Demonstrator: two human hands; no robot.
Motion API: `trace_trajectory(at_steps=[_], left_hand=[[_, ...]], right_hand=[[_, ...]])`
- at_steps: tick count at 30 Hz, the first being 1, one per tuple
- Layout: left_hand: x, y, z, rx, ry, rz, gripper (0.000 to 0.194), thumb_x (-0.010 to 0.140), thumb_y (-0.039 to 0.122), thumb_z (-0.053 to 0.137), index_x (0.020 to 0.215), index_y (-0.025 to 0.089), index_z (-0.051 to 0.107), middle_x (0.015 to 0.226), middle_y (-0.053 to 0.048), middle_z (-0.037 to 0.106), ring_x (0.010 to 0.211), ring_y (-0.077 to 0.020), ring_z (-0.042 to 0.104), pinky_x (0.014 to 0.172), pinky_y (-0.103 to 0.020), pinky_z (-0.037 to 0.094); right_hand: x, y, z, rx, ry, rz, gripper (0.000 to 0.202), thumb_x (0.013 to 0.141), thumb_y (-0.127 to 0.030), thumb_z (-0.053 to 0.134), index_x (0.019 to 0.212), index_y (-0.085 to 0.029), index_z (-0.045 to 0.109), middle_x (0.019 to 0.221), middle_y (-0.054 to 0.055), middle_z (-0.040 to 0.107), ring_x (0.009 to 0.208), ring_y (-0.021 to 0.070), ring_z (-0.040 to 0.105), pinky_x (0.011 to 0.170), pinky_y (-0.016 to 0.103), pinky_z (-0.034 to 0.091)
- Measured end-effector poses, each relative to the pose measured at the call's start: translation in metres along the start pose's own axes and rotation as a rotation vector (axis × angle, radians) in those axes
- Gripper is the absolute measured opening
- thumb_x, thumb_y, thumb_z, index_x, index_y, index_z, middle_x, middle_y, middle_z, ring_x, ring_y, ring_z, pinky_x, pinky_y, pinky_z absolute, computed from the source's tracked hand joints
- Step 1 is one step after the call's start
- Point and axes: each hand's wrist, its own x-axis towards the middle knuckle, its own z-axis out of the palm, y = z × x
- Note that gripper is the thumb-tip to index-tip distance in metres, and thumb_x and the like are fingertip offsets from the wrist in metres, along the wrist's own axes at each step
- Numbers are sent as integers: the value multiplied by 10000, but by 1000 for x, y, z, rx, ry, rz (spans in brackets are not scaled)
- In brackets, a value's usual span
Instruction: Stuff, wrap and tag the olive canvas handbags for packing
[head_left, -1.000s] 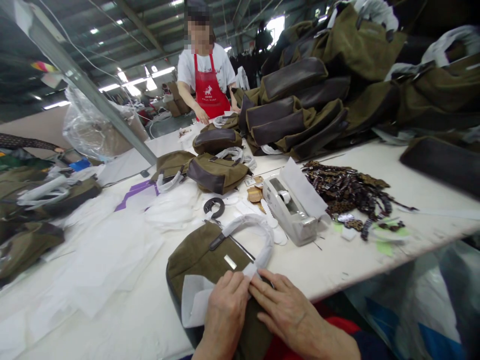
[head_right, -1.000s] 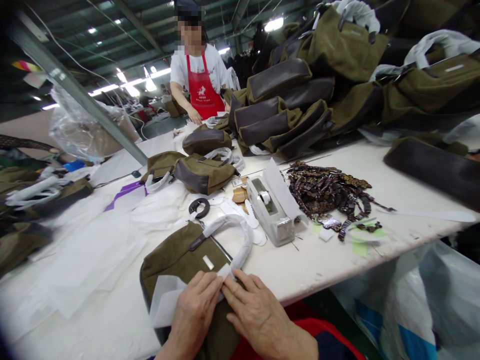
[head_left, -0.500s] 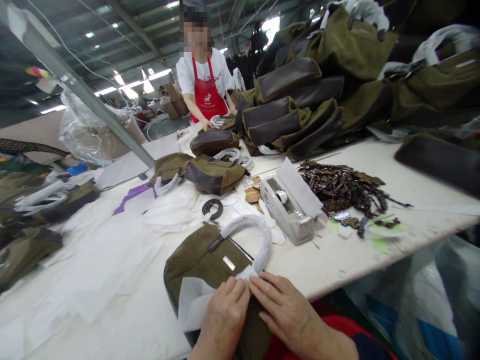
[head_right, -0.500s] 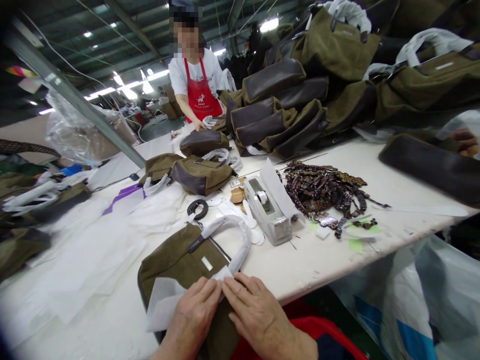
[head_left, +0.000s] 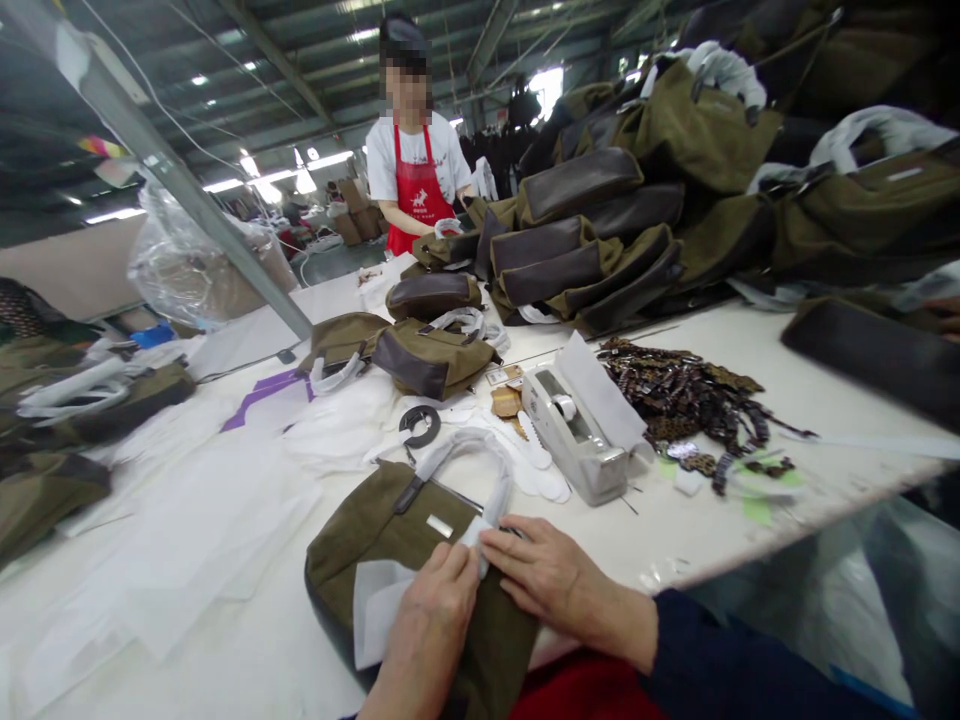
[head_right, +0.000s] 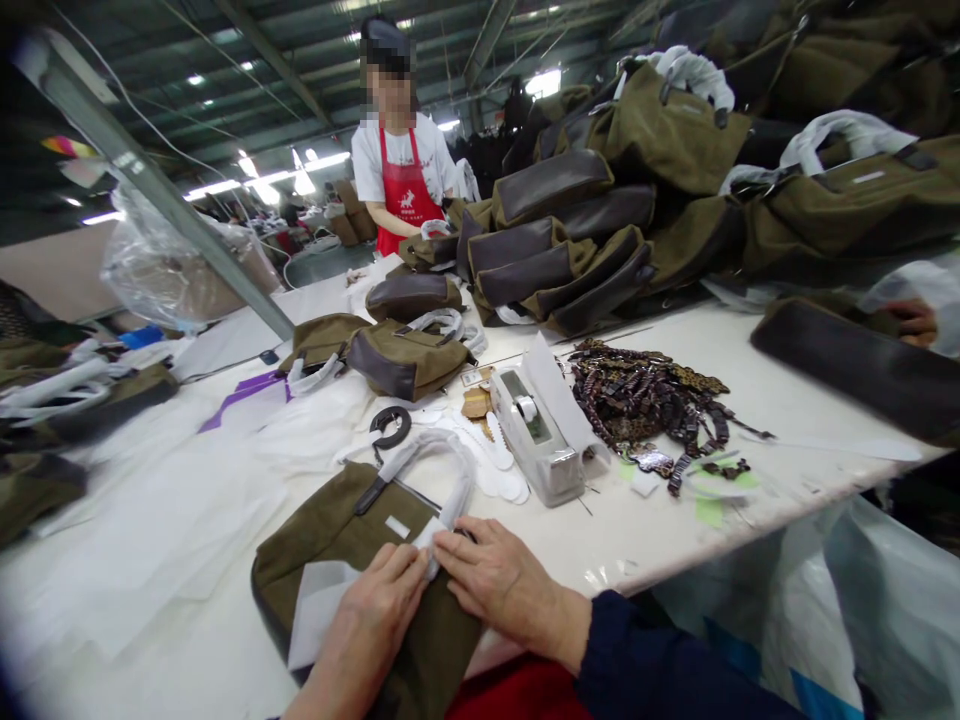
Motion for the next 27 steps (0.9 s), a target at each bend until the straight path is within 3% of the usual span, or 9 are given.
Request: trace_trajectory(at_steps=[2, 4, 8, 11, 14, 17, 22, 27], left_hand=[[-3, 0, 2, -5, 9, 5, 201, 912, 40, 557, 1056, 125, 670, 954, -53, 653, 869, -207, 598, 802, -337, 581], [-6, 0, 3, -15, 3, 9, 220, 909, 51, 577, 1095, 128, 664, 975, -48, 653, 896, -201, 593, 836, -320, 566], [-7, -2, 3, -19, -43, -18, 261, 923, 85, 582, 1175, 127, 639, 1001, -45, 643, 933, -192, 576, 875, -300, 530], [-6, -5, 5, 33, -71, -11, 261, 912, 104, 609, 1170, 121, 645, 1012, -46, 653, 937, -205, 574, 845, -327, 509], [-6, -9, 9, 103, -25, 17, 227, 911, 170, 633, 1134, 149, 666, 960, -24, 670, 887, -215, 579, 794, -371, 474], [-6, -10, 12, 119, 19, 5, 152, 902, 202, 654, 1047, 190, 698, 908, -2, 671, 848, -206, 581, 738, -361, 440], [-6, -8, 12, 134, 21, 0, 114, 915, 195, 633, 1006, 205, 702, 926, -1, 668, 874, -203, 578, 699, -338, 433], [-6, -9, 17, 115, -7, -12, 127, 913, 169, 628, 1018, 190, 697, 941, -16, 659, 895, -213, 578, 707, -331, 470]], right_hand=[[-1, -2, -19, 67, -18, 25, 394, 910, -235, 621, 1299, -189, 586, 1335, 74, 613, 1207, 260, 534, 996, 404, 502], [-7, 1, -45, 119, 68, 103, 332, 933, -232, 588, 1264, -209, 607, 1280, 81, 630, 1157, 235, 566, 985, 382, 501], [-19, 31, -102, 121, 364, 492, 228, 989, -295, 502, 1129, -209, 660, 1091, 84, 655, 1005, 209, 613, 868, 329, 511], [-23, 61, -128, 85, 337, 715, 249, 972, -369, 509, 1023, -217, 699, 949, 59, 632, 832, 190, 604, 704, 297, 481], [-22, 82, -133, -26, 212, 779, 278, 943, -400, 509, 945, -229, 727, 864, 47, 598, 798, 198, 583, 719, 315, 443], [-20, 93, -127, -13, 167, 826, 319, 908, -437, 506, 874, -217, 736, 821, 46, 601, 770, 202, 575, 711, 318, 427], [-13, 97, -123, 232, 244, 946, 369, 779, -520, 616, 765, -170, 732, 770, 57, 649, 703, 194, 553, 625, 296, 407], [-3, 80, -129, 434, 347, 1022, 422, 701, -581, 691, 718, -159, 701, 681, 29, 600, 661, 168, 491, 584, 278, 366]])
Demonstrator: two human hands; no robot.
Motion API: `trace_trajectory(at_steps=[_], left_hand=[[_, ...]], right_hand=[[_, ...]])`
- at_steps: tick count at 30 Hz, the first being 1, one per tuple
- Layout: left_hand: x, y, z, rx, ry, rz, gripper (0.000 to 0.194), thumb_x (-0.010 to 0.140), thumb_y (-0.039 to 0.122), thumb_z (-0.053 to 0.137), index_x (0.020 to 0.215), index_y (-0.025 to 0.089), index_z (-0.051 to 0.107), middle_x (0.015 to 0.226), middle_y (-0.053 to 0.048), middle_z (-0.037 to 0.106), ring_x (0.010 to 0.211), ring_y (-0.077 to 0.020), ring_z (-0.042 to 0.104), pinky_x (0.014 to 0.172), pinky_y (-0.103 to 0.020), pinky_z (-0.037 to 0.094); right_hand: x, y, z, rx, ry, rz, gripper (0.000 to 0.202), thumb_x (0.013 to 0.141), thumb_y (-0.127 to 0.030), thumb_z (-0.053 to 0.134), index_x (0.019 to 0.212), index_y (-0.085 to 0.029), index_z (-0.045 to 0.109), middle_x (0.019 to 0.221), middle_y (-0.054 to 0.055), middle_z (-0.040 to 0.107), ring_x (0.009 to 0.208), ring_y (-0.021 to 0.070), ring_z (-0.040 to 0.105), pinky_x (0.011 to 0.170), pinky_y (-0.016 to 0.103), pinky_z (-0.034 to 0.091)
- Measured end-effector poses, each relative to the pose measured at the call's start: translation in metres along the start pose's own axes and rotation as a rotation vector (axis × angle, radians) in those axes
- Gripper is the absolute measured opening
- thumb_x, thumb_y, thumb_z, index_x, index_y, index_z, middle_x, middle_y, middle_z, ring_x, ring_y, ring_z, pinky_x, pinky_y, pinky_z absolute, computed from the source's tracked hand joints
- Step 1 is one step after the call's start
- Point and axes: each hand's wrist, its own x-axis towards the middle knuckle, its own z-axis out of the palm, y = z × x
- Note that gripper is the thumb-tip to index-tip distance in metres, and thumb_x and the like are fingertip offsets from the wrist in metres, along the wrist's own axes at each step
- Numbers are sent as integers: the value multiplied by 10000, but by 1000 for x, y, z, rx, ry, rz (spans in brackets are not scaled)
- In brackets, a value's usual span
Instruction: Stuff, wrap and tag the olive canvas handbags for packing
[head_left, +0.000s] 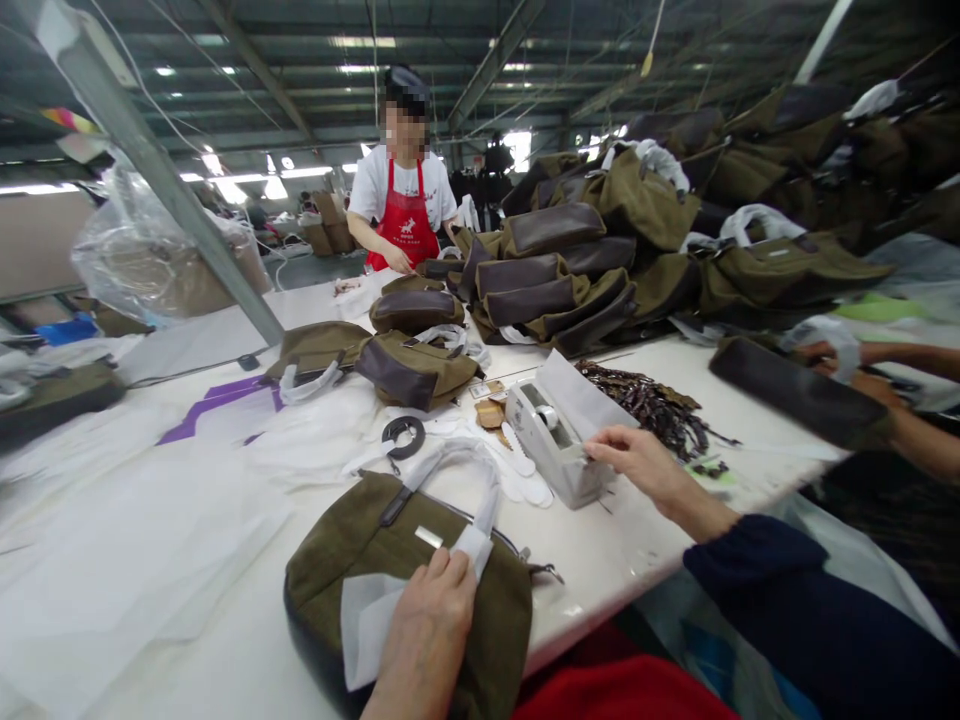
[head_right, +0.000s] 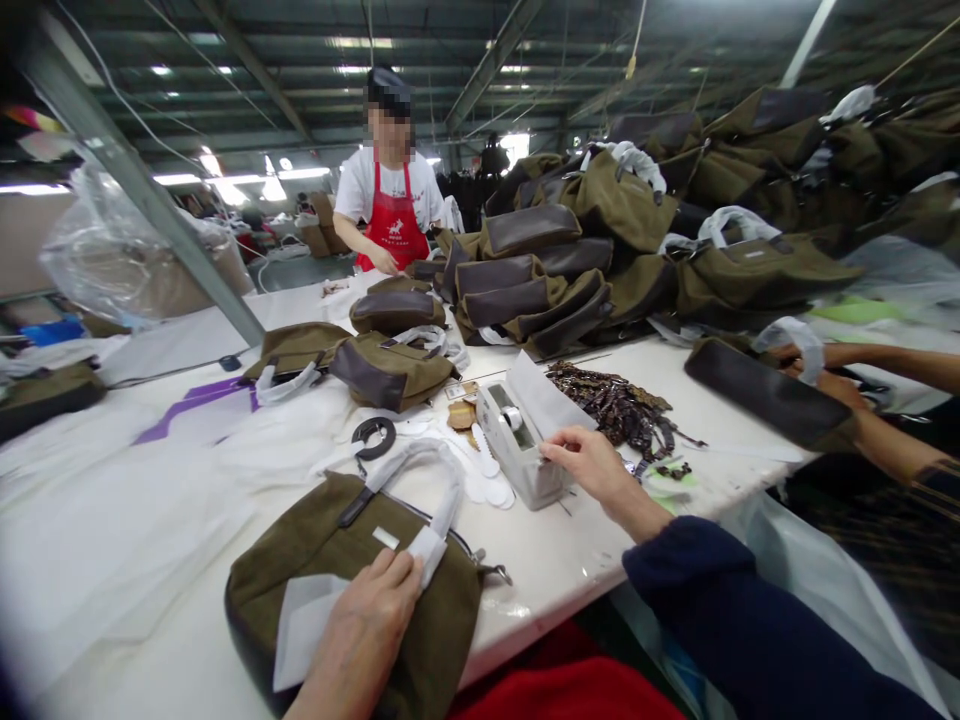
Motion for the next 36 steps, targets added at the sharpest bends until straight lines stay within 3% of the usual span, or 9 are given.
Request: trace_trajectory(at_steps=[5, 9, 15, 18, 21, 24, 29, 32, 36], left_hand=[[-1, -2, 2, -39, -41, 17, 141, 903, 120, 624, 1009, 178, 696, 980, -26, 653, 920, -209, 571, 767, -323, 497], [-1, -4, -3, -63, -59, 43, 201, 937, 89, 543, 1066, 168, 675, 985, -31, 644, 920, -194, 569, 771, -303, 496], [0, -5, 6, -10, 5, 61, 195, 921, 81, 538, 1013, 179, 679, 945, -49, 639, 898, -215, 559, 747, -318, 489], [0, -4, 8, -25, 20, 53, 182, 920, 85, 545, 1004, 178, 676, 946, -47, 633, 906, -213, 550, 787, -316, 485], [0, -2, 1, -55, -6, 45, 157, 929, 101, 548, 1006, 162, 671, 966, -44, 635, 925, -216, 551, 798, -316, 491], [0, 1, -13, -86, -41, 25, 170, 934, 83, 530, 1009, 149, 668, 983, -46, 637, 942, -217, 558, 805, -317, 500], [1, 3, -24, -147, -101, -9, 222, 926, 35, 500, 984, 146, 683, 994, -57, 648, 967, -226, 577, 846, -332, 513], [2, 2, -22, -167, -103, 8, 256, 917, 25, 501, 1051, 142, 686, 1005, -70, 656, 969, -236, 584, 866, -356, 522], [1, 2, -22, -162, -88, 7, 247, 913, 30, 508, 1057, 122, 686, 1003, -84, 659, 974, -240, 589, 879, -367, 526]], right_hand=[[-32, -2, -6, 133, 82, -22, 387, 725, -547, 748, 768, -166, 697, 753, 19, 598, 725, 157, 502, 630, 261, 395], [-56, 16, -4, 424, -8, 182, 406, 725, -533, 784, 768, -153, 647, 688, -15, 554, 589, 95, 463, 528, 214, 380], [-55, 42, 22, 715, 6, 382, 437, 589, -439, 907, 726, -142, 617, 670, -29, 548, 526, 50, 465, 459, 153, 402], [-57, 46, 32, 759, -15, 436, 375, 623, -378, 892, 737, -151, 617, 678, -23, 555, 521, 50, 480, 470, 149, 443], [-70, 34, 42, 758, -91, 495, 347, 643, -360, 878, 730, -147, 618, 657, -16, 552, 493, 50, 475, 452, 153, 444], [-83, 2, 59, 770, -249, 468, 374, 657, -400, 871, 754, -133, 627, 661, -18, 562, 497, 43, 476, 433, 137, 413], [-87, -50, 111, 614, -493, 338, 296, 753, -372, 776, 719, -125, 616, 641, -18, 593, 471, 39, 466, 393, 123, 401], [-83, -52, 139, 408, -499, 359, 189, 814, -237, 673, 673, -129, 607, 588, -21, 590, 436, 45, 475, 346, 114, 385], [-80, -45, 153, 301, -480, 389, 217, 827, -132, 609, 611, -138, 584, 501, -29, 569, 386, 60, 497, 321, 126, 414]])
